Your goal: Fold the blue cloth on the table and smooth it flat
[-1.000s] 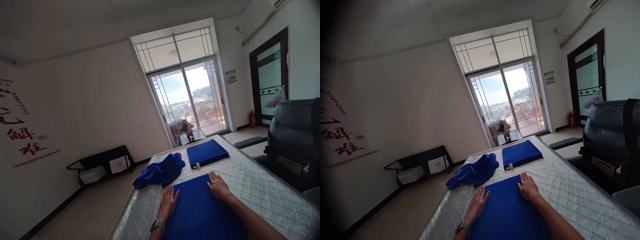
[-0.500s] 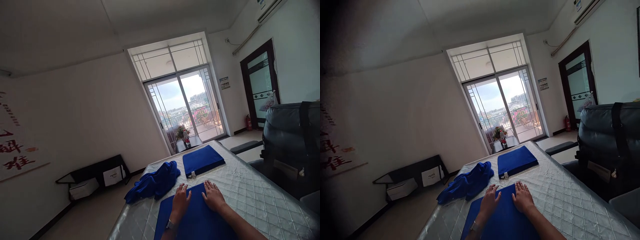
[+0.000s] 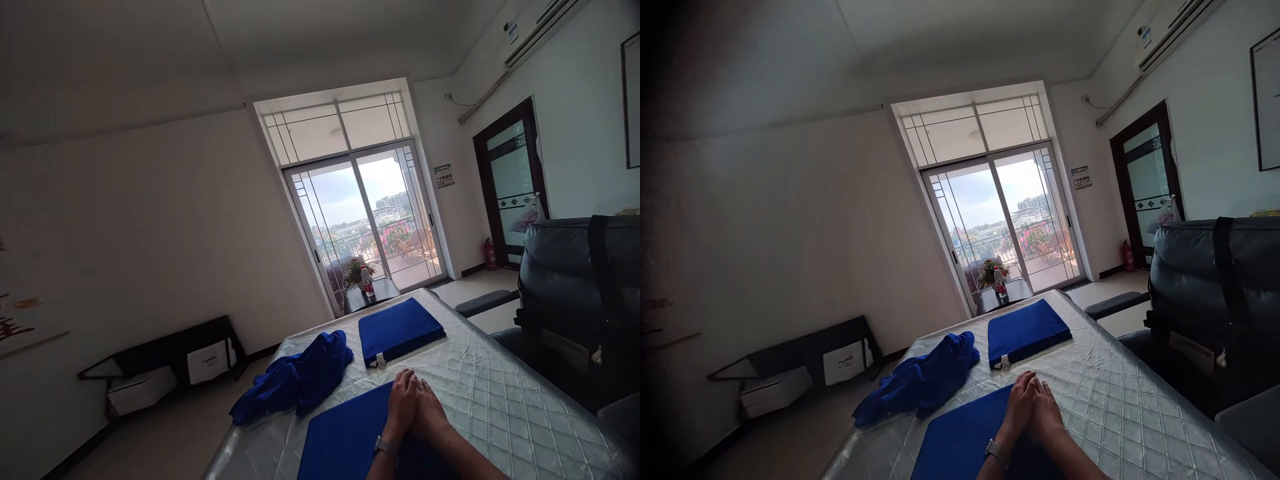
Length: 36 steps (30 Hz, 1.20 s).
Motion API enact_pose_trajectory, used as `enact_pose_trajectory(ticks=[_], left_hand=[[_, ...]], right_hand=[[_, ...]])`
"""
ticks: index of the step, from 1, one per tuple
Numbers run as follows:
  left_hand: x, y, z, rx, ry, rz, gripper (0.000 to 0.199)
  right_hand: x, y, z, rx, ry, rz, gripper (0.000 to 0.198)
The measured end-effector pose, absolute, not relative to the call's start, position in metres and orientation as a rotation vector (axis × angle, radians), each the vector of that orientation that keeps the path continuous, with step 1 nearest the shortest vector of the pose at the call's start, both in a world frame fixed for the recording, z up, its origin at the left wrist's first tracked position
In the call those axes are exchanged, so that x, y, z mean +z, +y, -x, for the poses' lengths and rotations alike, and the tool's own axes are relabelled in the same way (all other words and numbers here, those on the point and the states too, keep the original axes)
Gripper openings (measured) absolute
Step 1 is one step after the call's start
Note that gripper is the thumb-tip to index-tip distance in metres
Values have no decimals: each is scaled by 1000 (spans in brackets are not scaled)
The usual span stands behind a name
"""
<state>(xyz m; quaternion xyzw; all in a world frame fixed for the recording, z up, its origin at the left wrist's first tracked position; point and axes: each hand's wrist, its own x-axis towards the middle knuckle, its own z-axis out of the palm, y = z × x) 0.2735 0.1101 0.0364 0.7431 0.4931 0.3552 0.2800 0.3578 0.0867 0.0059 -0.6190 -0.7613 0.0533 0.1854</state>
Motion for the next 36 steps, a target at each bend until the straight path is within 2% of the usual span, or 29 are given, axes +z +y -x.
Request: enact_pose_trajectory(ticks=[8,15,27,36], left_hand=[[34,111,-271,883,1300,-2030,54],[32,105,-262,785,1297,-2330,54],[13,105,-216,298,1555,-2897,51],[7,105,-166,229,1762,-2823,53]], right_hand=[[3,87,-359,127,-2173,1733,65],[4,86,-359,106,-2204,1741,71],[21,81,-358,229,-2171,1795,67],[28,80,-358,286,-2131,1836,74]])
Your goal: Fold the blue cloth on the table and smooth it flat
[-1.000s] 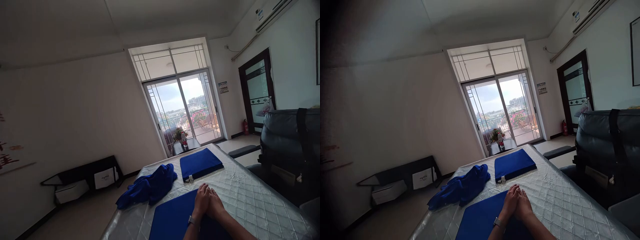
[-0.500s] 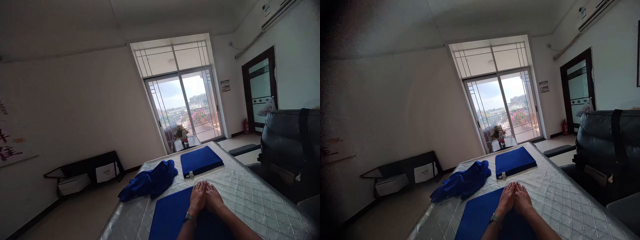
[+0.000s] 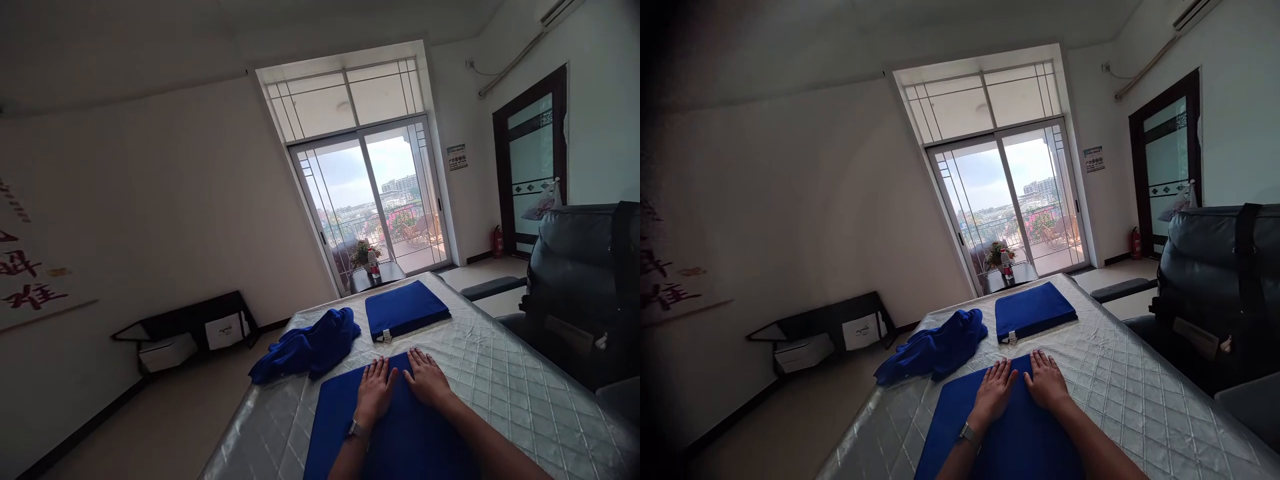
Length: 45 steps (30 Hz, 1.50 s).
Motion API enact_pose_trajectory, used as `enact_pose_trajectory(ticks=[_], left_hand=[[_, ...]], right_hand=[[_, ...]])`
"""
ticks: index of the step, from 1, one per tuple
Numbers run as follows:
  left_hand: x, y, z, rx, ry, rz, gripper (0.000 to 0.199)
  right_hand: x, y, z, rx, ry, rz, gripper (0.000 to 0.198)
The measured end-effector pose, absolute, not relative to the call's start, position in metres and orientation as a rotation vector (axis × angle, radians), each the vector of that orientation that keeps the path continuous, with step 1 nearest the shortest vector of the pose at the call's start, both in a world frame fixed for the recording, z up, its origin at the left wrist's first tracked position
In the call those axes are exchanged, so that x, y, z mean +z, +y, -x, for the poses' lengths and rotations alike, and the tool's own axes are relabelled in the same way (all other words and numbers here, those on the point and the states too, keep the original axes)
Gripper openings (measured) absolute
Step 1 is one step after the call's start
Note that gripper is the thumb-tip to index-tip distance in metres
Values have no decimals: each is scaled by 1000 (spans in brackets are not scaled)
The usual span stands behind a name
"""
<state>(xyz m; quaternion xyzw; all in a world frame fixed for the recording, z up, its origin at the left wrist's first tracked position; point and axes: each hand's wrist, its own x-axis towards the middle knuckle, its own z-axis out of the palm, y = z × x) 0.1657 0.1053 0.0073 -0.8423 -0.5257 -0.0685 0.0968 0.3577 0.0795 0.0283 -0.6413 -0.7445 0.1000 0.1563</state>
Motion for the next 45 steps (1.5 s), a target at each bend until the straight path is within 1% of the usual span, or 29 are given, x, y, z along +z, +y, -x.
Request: enact_pose_trajectory(ticks=[6,10,14,18,23,25,34,41,45], left_hand=[[7,102,-100,-84,-1696,2447,54],[5,96,-54,-103,-1749,2368,52],[6,90,-29,-110,-1898,2301,58],[9,85,-27,-192,-1944,2297,62],[15,82,-33,-330,-2085,2255,80],[16,81,-33,-362,-2096,2256,83],[19,76,-33,-406,-2055,2245,83],[14,78,-31,-419,-2018,2236,75],[11,80,-31,-433,-2014,2236,78]], right_hand=[[28,80,-358,290,-2142,1847,74],[27,80,-358,295,-2142,1855,75],[28,80,-358,305,-2145,1861,76],[29,80,-358,306,-2153,1865,76],[25,83,-356,261,-2173,1876,76],[25,84,-356,247,-2176,1886,76],[25,84,-354,223,-2205,1910,77],[37,74,-356,218,-2261,1886,74],[41,55,-356,184,-2281,1834,73]])
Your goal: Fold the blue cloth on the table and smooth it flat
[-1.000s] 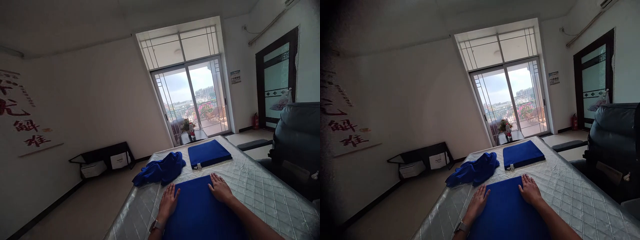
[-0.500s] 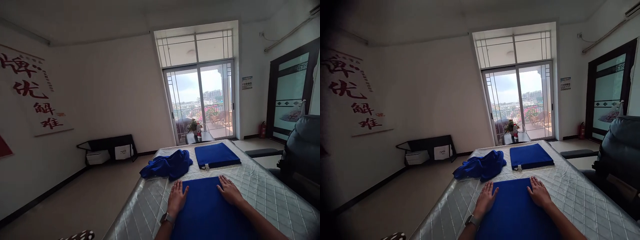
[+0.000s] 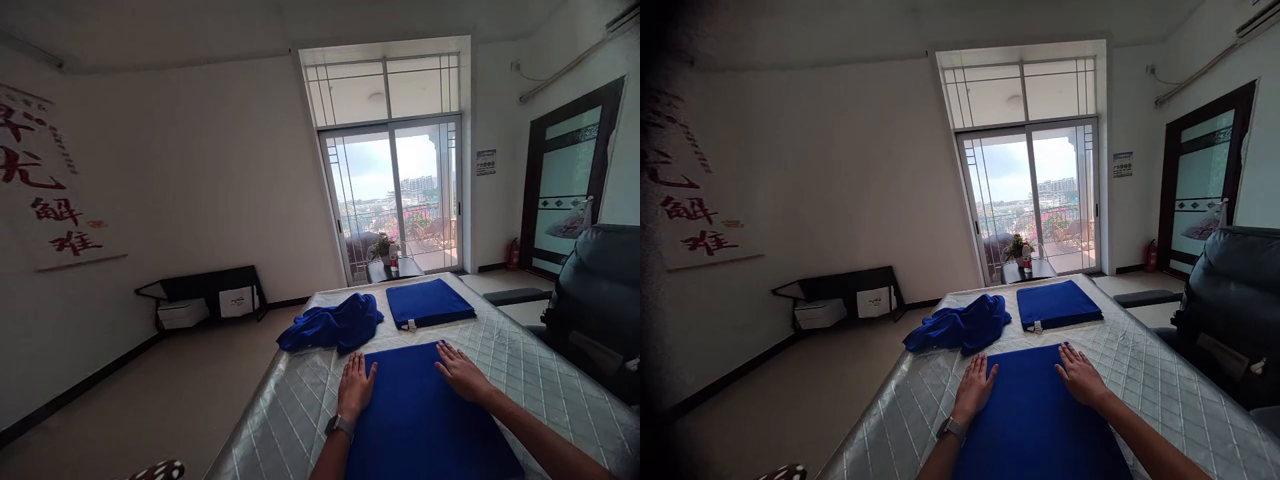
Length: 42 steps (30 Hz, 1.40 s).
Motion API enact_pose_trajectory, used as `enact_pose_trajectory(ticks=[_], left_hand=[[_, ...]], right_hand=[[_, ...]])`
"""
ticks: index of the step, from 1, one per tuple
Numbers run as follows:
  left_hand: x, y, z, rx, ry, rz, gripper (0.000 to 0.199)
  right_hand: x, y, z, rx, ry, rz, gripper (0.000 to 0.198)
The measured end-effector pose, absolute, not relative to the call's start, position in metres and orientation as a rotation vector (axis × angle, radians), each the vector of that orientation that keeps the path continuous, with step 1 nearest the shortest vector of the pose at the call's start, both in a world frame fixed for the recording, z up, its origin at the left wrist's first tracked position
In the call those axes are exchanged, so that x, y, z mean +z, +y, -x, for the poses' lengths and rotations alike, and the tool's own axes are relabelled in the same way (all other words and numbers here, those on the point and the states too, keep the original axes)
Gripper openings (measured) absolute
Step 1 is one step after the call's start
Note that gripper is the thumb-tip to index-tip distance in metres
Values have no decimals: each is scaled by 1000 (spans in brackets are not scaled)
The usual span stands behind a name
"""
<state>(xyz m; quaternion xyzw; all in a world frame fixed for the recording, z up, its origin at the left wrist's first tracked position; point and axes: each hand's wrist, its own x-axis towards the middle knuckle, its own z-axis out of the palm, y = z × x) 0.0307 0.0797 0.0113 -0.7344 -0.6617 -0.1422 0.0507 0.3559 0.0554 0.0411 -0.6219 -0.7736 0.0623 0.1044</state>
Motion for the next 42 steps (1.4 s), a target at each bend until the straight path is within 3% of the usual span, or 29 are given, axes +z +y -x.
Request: enact_pose_trajectory(ticks=[23,28,35,42], left_hand=[[18,84,-36,-336,-2030,2120,78],[37,71,-106,-388,-1905,2286,77],[14,62,-245,-551,-1559,2744,63],[13,53,-215,-472,-1653,2651,68]], right_hand=[[36,36,-354,312,-2244,1906,77],[34,37,-354,292,-2227,1901,76],[22,36,-358,236,-2299,1796,69],[23,41,-358,222,-2279,1823,67]])
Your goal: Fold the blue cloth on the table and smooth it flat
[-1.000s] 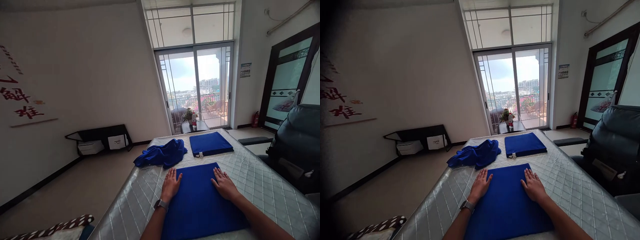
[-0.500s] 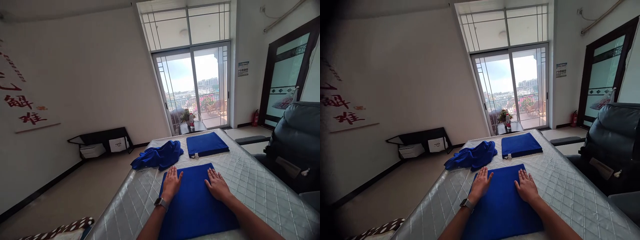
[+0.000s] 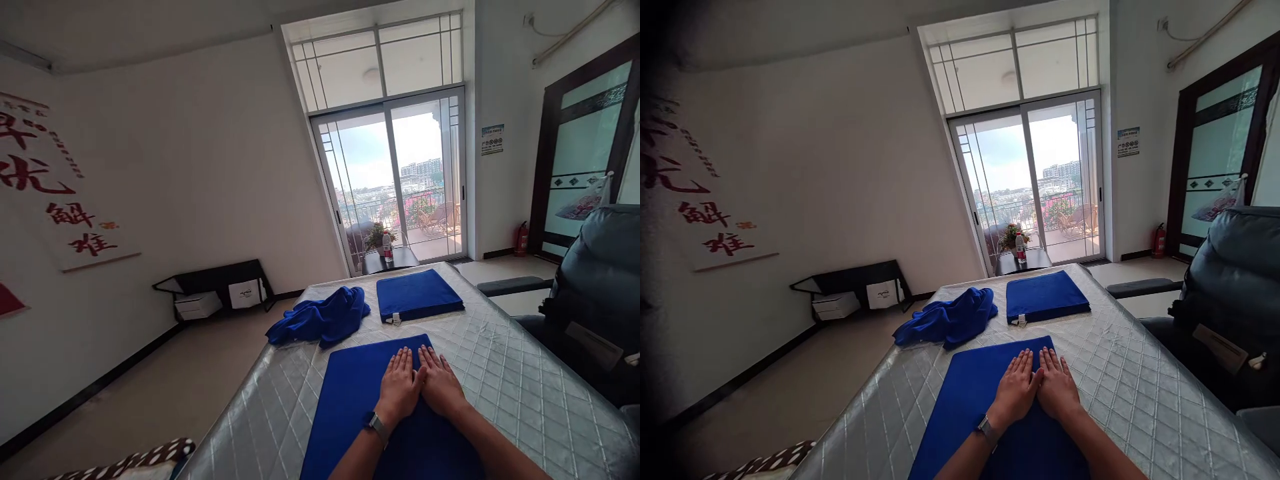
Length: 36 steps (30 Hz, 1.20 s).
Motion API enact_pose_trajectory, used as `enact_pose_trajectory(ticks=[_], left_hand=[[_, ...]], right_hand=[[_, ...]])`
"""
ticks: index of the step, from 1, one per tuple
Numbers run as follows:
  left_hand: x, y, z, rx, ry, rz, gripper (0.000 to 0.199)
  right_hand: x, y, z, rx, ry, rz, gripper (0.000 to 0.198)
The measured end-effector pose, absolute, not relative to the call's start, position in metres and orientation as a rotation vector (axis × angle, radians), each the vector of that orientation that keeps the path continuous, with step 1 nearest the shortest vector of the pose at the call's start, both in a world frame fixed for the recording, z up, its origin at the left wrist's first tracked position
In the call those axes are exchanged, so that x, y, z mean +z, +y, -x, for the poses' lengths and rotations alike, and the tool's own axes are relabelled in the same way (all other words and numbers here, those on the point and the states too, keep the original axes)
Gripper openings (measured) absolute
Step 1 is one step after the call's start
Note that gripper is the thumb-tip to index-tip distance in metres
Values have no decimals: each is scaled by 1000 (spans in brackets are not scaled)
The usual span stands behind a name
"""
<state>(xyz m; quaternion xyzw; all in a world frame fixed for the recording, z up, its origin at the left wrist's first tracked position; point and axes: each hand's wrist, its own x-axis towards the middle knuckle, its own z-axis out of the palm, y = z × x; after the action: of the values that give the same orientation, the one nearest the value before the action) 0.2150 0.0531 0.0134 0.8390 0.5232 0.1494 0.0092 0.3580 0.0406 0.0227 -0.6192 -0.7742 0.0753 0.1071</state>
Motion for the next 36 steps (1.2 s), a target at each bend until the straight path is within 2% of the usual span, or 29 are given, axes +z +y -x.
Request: enact_pose_trajectory(ticks=[5,15,36], left_hand=[[16,47,-159,324,1823,-2570,74],[19,34,-31,295,2144,-2302,82],[29,26,-29,431,2156,-2261,87]], right_hand=[[28,40,-355,254,-2218,1865,75],[27,37,-353,225,-2189,1887,75],[15,44,-354,58,-2244,1893,75]])
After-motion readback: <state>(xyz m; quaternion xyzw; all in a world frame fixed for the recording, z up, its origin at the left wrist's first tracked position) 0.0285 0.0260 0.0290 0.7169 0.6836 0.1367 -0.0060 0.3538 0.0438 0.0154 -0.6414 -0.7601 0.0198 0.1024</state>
